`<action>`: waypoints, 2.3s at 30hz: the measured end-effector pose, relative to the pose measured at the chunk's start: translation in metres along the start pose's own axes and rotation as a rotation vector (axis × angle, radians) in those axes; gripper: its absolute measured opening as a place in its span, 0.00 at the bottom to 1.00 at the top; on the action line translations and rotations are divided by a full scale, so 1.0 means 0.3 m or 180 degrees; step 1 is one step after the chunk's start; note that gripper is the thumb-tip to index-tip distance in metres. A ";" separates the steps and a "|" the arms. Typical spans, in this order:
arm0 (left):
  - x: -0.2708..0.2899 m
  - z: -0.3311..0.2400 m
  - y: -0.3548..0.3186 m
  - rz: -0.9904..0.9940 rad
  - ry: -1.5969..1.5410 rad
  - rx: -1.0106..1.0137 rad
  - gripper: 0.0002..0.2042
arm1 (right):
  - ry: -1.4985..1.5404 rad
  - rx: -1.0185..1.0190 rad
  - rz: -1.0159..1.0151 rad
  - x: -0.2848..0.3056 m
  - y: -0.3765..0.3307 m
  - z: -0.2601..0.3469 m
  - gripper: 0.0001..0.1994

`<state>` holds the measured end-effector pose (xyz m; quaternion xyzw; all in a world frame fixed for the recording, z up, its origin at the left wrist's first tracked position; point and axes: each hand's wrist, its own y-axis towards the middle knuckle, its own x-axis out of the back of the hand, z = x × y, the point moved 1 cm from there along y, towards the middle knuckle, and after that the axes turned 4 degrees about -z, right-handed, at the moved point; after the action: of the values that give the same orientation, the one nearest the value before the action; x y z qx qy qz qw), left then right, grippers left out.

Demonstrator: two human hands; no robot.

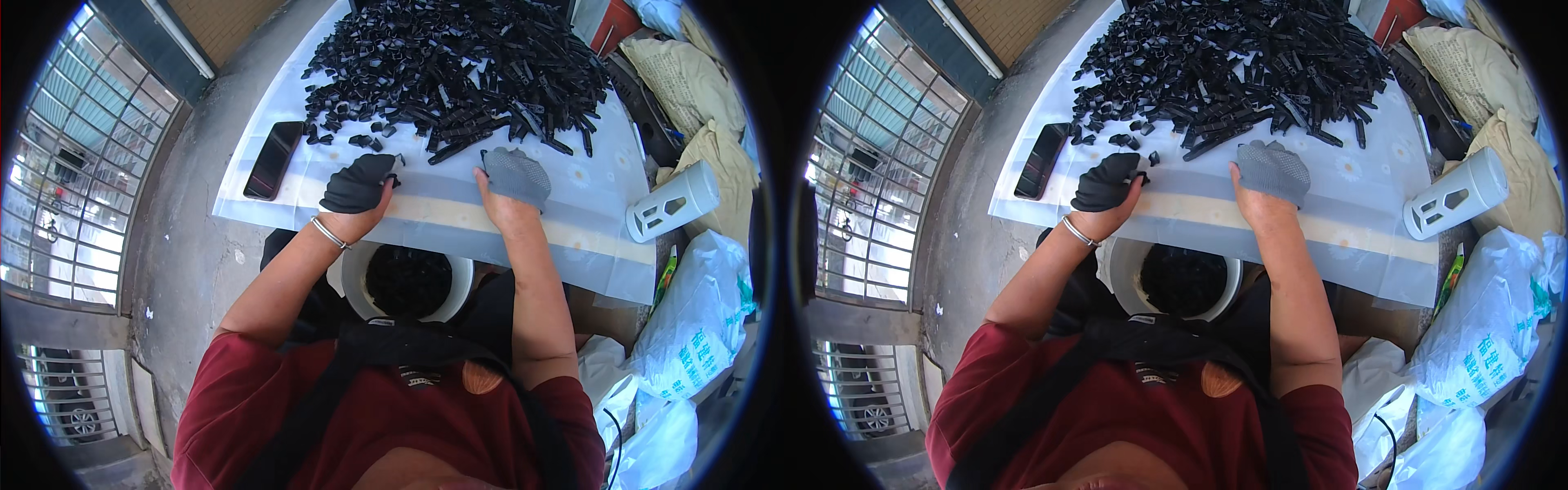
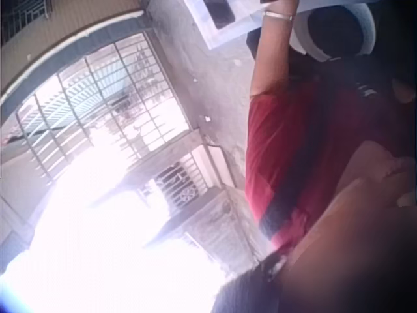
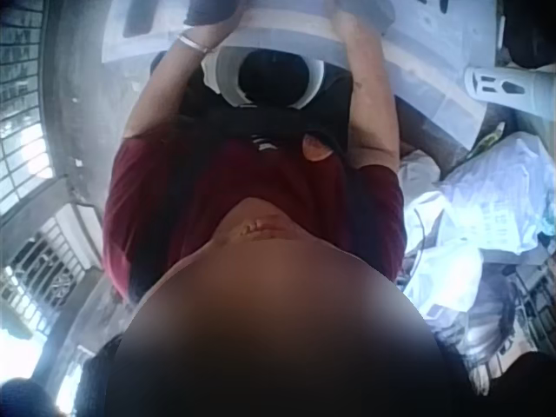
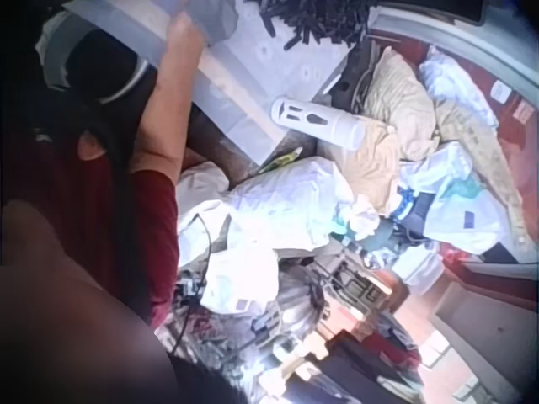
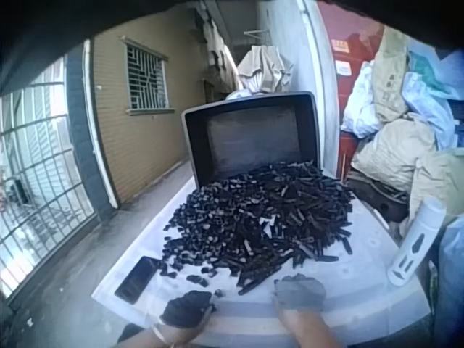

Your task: Sorting small black plastic components from a table into a bin.

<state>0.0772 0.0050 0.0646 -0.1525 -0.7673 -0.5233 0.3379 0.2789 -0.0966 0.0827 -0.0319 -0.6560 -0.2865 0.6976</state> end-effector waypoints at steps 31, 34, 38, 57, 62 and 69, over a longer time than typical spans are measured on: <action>0.089 -0.130 -0.024 0.1234 -0.2678 0.2489 0.20 | 0.1791 0.1504 -0.0066 0.037 -0.173 0.111 0.09; 0.090 -0.123 -0.024 0.1331 -0.2202 0.2139 0.20 | 0.1457 0.1802 -0.0389 0.055 -0.176 0.116 0.09; 0.090 -0.145 -0.025 0.0942 -0.1885 0.1299 0.19 | 0.1195 0.2099 -0.0631 0.044 -0.185 0.119 0.09; 0.105 -0.154 0.001 0.1075 -0.1639 0.1337 0.15 | 0.1066 0.2075 -0.0625 0.045 -0.194 0.145 0.06; 0.107 -0.158 -0.034 0.1112 -0.1369 0.1213 0.14 | 0.1262 0.2303 -0.0851 -0.017 -0.206 0.189 0.06; 0.104 -0.031 0.027 0.0958 -0.0088 0.0693 0.13 | 0.1536 0.1354 0.0081 -0.004 -0.099 0.108 0.10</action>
<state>0.0627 -0.0040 0.0936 -0.2353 -0.7925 -0.3784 0.4164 0.2368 -0.1074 0.0762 0.1752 -0.5164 -0.1336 0.8275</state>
